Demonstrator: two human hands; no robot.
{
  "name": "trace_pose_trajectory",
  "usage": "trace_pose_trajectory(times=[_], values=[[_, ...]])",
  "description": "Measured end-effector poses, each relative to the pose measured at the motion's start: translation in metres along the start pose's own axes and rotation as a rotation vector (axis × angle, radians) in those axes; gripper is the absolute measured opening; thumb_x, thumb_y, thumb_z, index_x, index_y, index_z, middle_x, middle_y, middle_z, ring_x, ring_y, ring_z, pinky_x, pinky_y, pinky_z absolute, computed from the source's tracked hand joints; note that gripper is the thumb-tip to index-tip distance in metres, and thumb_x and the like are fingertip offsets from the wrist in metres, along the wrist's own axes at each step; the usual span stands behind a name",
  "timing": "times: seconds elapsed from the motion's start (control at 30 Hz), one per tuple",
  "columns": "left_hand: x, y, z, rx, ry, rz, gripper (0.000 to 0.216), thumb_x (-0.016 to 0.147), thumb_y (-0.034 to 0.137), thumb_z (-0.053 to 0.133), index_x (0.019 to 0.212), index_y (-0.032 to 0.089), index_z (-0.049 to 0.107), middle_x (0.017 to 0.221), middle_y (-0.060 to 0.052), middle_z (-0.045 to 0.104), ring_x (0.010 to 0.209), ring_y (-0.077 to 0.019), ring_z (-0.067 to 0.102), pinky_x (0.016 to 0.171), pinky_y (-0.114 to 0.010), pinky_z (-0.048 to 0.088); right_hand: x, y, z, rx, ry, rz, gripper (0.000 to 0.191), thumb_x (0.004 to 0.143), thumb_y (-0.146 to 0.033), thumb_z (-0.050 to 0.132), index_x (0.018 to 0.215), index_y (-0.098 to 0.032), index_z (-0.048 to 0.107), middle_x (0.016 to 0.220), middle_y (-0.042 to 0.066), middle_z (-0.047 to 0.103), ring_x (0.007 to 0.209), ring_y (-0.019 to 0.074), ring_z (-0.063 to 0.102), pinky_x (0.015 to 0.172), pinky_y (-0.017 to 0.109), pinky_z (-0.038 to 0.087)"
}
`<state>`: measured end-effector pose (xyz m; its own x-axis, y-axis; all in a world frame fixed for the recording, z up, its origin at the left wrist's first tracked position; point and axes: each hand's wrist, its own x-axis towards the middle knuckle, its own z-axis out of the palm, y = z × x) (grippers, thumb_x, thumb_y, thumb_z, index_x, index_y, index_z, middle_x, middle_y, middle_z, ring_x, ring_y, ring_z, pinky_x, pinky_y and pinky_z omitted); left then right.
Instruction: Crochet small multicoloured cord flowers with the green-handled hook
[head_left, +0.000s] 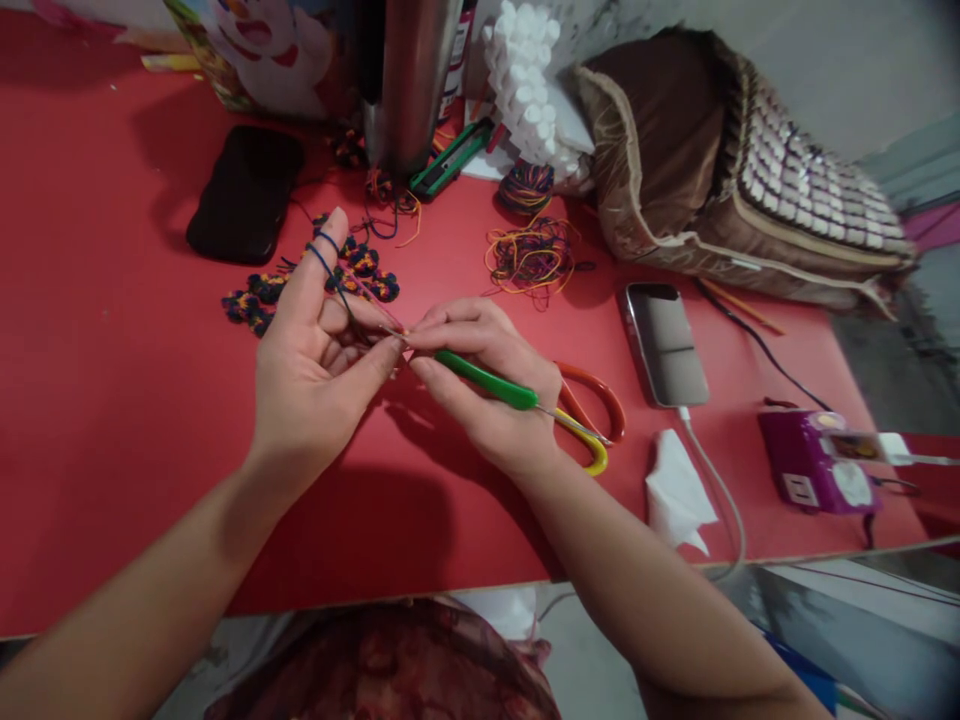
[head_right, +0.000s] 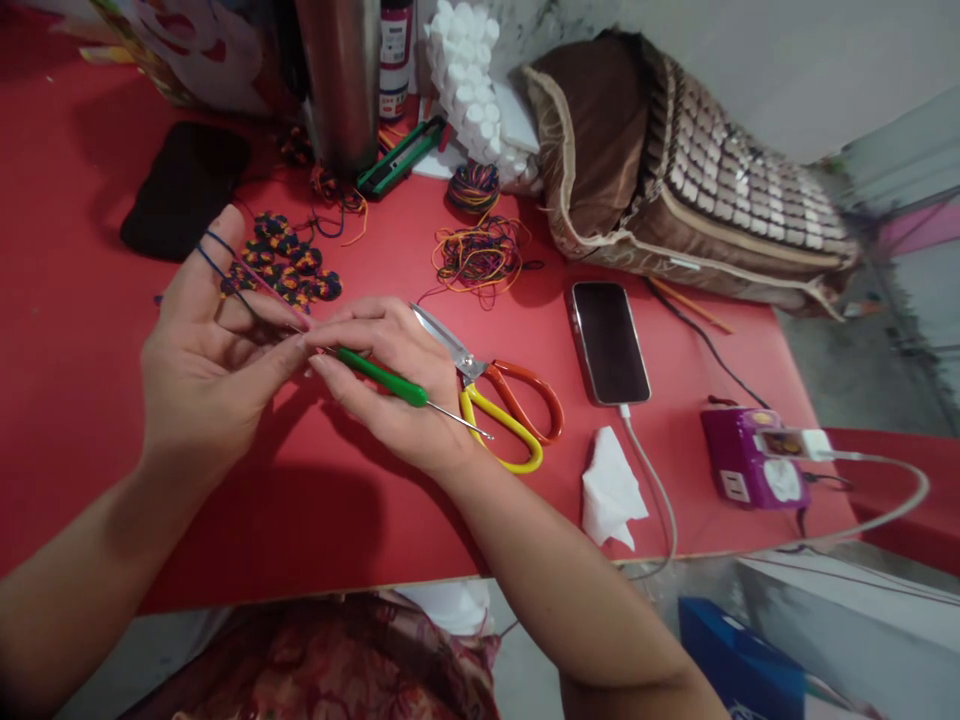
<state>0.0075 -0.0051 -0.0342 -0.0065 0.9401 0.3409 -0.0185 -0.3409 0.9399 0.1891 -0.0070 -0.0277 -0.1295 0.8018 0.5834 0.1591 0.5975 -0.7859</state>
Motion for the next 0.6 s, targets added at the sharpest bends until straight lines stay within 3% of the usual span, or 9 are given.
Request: trace_pose_trajectory(times=[0.07,0.13,0.2,0.37,0.6], values=[[0.003,0.007,0.0,-0.054,0.004,-0.035,0.078,0.095,0.025,0.094,0.165,0.039,0.064,0.095,0.001,0.077,0.09,-0.0185,0.077,0.081,-0.03,0.068,-0.001,0.0,0.001,0.015,0.011,0.044,0.018,0.101,-0.025,0.083,0.113,-0.037,0.089,0.109,0.003,0.086,0.104,0.0252,0.082,0.099,0.044,0.069],[0.005,0.017,0.002,-0.129,0.017,-0.18,0.073,0.09,0.017,0.096,0.156,0.035,0.071,0.094,0.001,0.076,0.09,-0.0194,0.075,0.079,-0.03,0.066,-0.001,0.001,0.002,0.01,0.012,0.101,0.013,0.099,-0.033,0.086,0.11,-0.039,0.089,0.105,0.004,0.086,0.1,0.0267,0.08,0.097,0.046,0.069],[0.006,0.026,0.005,-0.202,0.03,-0.271,0.072,0.083,0.013,0.099,0.148,0.033,0.076,0.091,0.002,0.075,0.079,-0.0182,0.069,0.069,-0.03,0.063,-0.001,0.002,0.003,-0.005,0.011,0.152,0.01,0.098,-0.039,0.088,0.107,-0.041,0.089,0.102,0.005,0.085,0.098,0.0283,0.078,0.097,0.048,0.069],[0.007,0.031,0.008,-0.414,0.005,-0.414,0.075,0.073,0.011,0.102,0.14,0.035,0.079,0.086,0.004,0.074,0.064,-0.0161,0.067,0.06,-0.033,0.061,-0.003,0.001,0.001,-0.013,0.029,0.212,0.004,0.098,-0.044,0.088,0.101,-0.043,0.09,0.096,0.006,0.083,0.094,0.0299,0.076,0.096,0.052,0.068],[0.007,0.027,0.009,-0.525,0.007,-0.555,0.088,0.076,0.009,0.094,0.156,0.033,0.067,0.082,0.006,0.075,0.065,-0.0156,0.068,0.061,-0.03,0.061,-0.006,-0.006,0.004,0.077,0.126,0.139,0.016,0.103,-0.029,0.085,0.111,-0.042,0.089,0.103,0.003,0.084,0.096,0.0254,0.077,0.095,0.047,0.067]])
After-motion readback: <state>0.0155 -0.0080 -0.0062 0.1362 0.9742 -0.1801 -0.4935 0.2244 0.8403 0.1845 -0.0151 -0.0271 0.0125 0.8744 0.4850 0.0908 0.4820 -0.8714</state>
